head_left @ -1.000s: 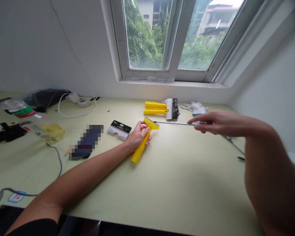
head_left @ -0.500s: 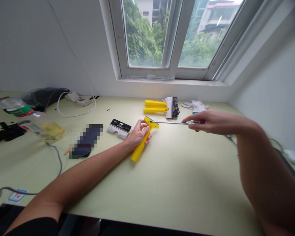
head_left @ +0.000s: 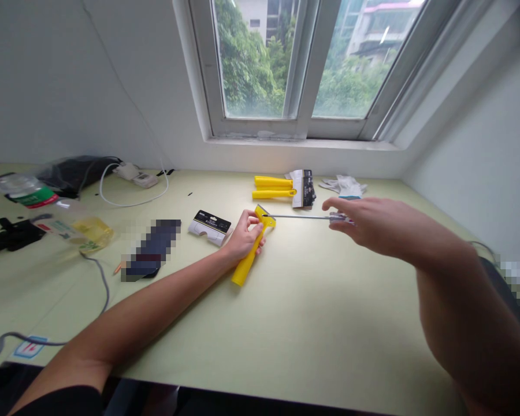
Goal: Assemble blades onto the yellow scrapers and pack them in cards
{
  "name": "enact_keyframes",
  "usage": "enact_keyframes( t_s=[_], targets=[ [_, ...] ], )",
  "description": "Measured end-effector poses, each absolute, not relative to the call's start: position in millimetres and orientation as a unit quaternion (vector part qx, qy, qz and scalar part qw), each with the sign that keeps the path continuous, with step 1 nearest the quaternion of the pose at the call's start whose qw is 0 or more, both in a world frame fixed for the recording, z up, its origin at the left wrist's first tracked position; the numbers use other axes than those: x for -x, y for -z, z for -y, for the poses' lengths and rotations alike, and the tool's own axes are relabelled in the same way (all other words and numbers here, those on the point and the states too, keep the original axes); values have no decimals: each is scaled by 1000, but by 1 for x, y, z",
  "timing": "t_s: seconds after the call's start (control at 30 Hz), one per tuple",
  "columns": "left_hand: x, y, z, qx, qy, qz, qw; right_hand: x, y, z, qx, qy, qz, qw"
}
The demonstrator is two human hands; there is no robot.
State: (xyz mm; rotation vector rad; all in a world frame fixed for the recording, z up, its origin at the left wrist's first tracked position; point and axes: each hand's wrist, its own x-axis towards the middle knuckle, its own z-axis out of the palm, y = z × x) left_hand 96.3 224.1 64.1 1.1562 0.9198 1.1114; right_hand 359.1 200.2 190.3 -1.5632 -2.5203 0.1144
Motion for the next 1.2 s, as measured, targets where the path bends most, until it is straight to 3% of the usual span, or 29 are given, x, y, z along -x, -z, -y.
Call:
enact_keyframes(
  t_s=[0.17, 0.37, 0.47, 0.6, 0.67, 0.8, 0.9, 0.97, 1.1, 1.2],
  targets=[
    [-98, -63, -224, -504, -488, -409, 584, -343, -201, -185, 509, 58, 855, 81],
    [-97, -64, -225, -480, -498, -410, 594, -356, -213, -186, 406, -76, 906, 96],
    [-96, -65, -224, -472, -502, -403, 602, -354, -216, -188, 413, -86, 888, 185],
    [-95, -63, -226, -469, -506, -395, 607, -339, -212, -194, 507, -48, 766, 392],
    [-95, -62, -228, -455, -514, -397, 609, -336, -207, -200, 511, -51, 742, 430],
    [-95, -60, -230, -426, -531, -403, 612, -342, -200, -211, 412, -184, 789, 418],
    [-96, -60, -228, -446, -531, -397, 602, -345, -199, -214, 451, -70, 756, 470],
    [-97, -59, -228, -449, -532, -398, 598, -344, -200, -214, 492, 32, 754, 434],
    [-95, -58, -230, -426, -542, -412, 596, -348, -205, -211, 484, 1, 816, 314],
    [-95, -56, -231, -439, -543, -410, 586, -352, -207, -209, 532, 54, 780, 326]
  ],
)
